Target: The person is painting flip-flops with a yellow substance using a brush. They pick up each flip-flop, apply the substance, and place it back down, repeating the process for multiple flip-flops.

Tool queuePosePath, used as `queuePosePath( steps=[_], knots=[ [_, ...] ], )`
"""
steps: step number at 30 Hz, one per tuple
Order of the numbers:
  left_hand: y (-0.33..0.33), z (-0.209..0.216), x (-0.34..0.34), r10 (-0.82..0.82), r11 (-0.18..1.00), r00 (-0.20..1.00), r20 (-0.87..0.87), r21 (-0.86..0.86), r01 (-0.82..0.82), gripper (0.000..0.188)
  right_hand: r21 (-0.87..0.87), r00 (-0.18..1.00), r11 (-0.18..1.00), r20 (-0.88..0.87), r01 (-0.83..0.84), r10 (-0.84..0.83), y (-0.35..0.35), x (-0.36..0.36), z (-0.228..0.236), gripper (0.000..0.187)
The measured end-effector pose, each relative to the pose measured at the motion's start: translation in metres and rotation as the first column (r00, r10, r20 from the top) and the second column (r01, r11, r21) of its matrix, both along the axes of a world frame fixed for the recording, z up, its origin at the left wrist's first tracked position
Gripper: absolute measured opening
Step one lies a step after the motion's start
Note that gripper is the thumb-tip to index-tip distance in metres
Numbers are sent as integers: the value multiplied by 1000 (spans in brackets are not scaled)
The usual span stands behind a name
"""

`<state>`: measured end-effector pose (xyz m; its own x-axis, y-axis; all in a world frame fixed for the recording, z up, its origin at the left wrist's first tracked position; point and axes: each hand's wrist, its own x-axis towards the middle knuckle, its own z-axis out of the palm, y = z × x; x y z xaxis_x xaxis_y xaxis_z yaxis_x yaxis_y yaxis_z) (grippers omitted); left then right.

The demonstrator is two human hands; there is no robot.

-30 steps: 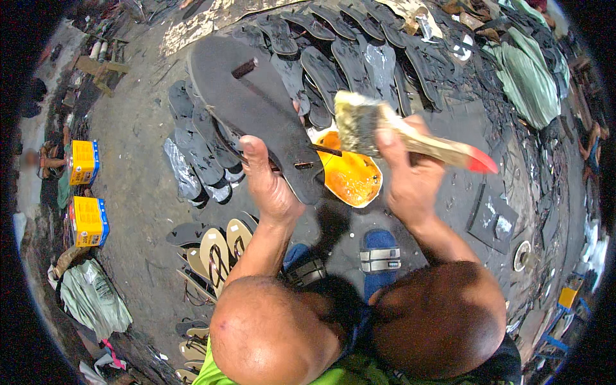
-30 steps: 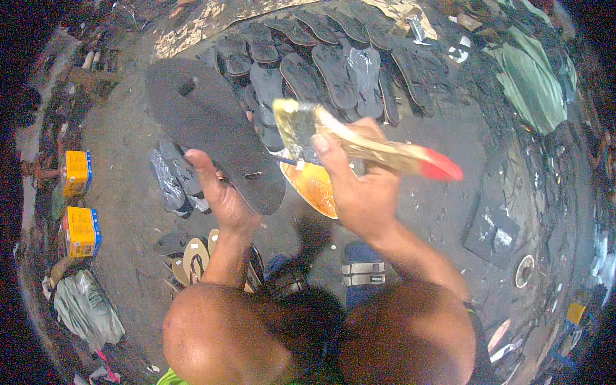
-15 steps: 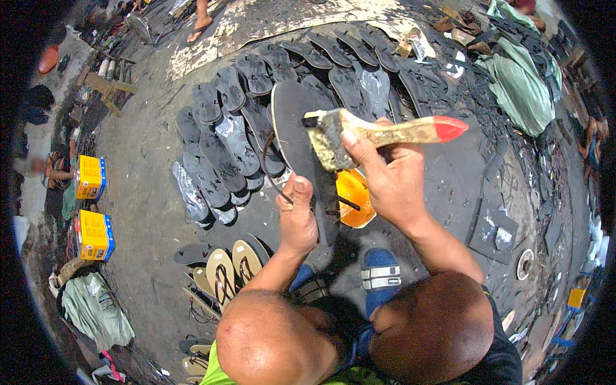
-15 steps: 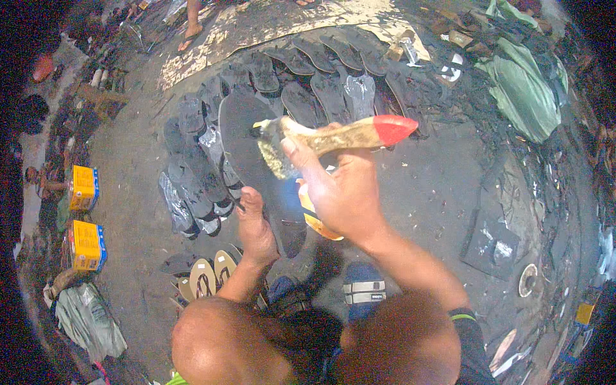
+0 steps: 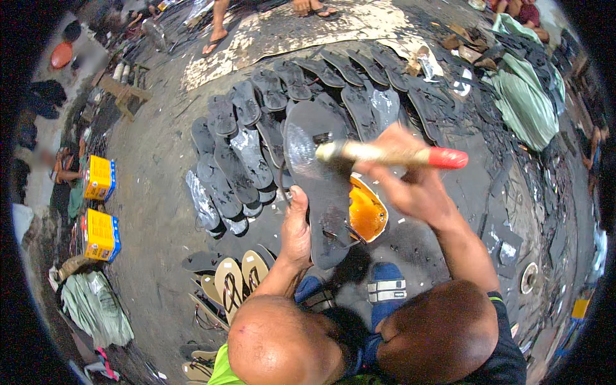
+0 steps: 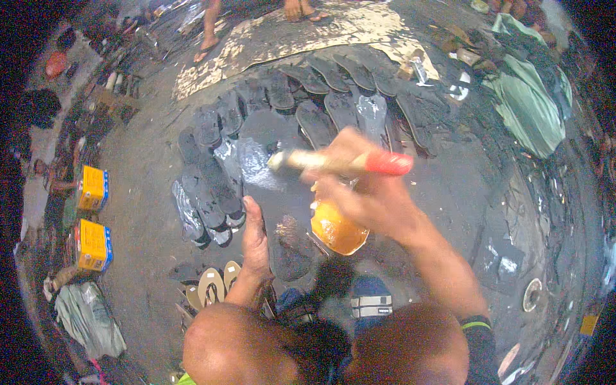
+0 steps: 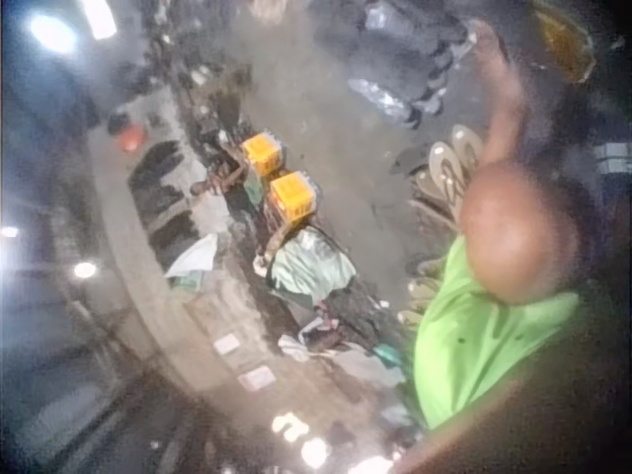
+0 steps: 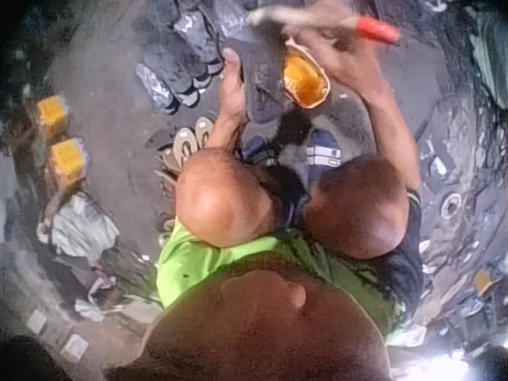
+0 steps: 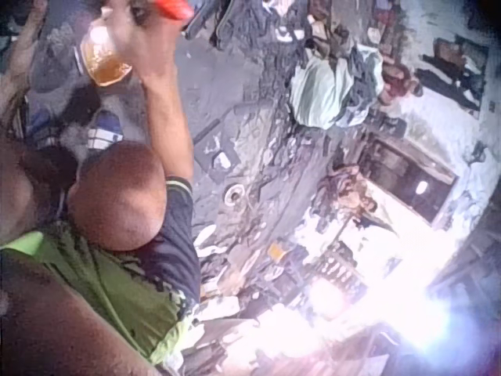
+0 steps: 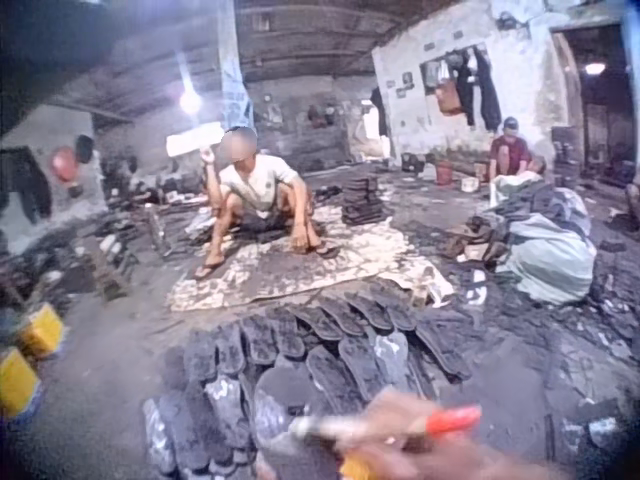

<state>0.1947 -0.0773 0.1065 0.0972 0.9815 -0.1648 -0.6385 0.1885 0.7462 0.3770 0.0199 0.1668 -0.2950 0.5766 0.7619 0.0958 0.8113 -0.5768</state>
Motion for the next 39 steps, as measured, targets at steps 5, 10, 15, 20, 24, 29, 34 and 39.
queuePosePath(
  steps=[5, 10, 15, 20, 24, 29, 34, 39],
  knots=[
    [0, -3, -13, 45, 997, 999, 31, -67, -43, 74, -8, 976, 997, 205, 81, -77, -12, -24, -10, 12],
    [16, 13, -30, 277, 961, 926, 257, -98, -261, 69, -282, 932, 946, 275, -158, 237, -63, -27, -39, 19],
    [29, 1, -122, 372, 926, 850, 374, -81, -369, 67, -567, 961, 814, 137, -124, 241, -77, -11, -77, 19],
    [-16, -74, -163, 410, 910, 845, 343, -207, -358, 56, -704, 994, 704, 23, 93, -108, -52, 14, -85, 22],
    [59, -81, -244, 515, 848, 841, 169, 45, -528, 49, -745, 949, 607, 113, 276, -293, -53, 40, -120, 32],
    [150, -90, -357, 615, 785, 787, -44, -50, -617, 71, -815, 964, 516, 199, 262, -174, -53, 29, -136, 35],
    [103, -115, -315, 696, 620, 618, -366, -128, -774, 84, -634, 890, 701, 457, 327, -1, -41, 7, -140, 31],
    [-80, -102, -210, 103, 903, 361, -927, -66, -425, 64, -11, 531, 901, 811, 434, -245, -34, 3, -193, 32]
  ],
)
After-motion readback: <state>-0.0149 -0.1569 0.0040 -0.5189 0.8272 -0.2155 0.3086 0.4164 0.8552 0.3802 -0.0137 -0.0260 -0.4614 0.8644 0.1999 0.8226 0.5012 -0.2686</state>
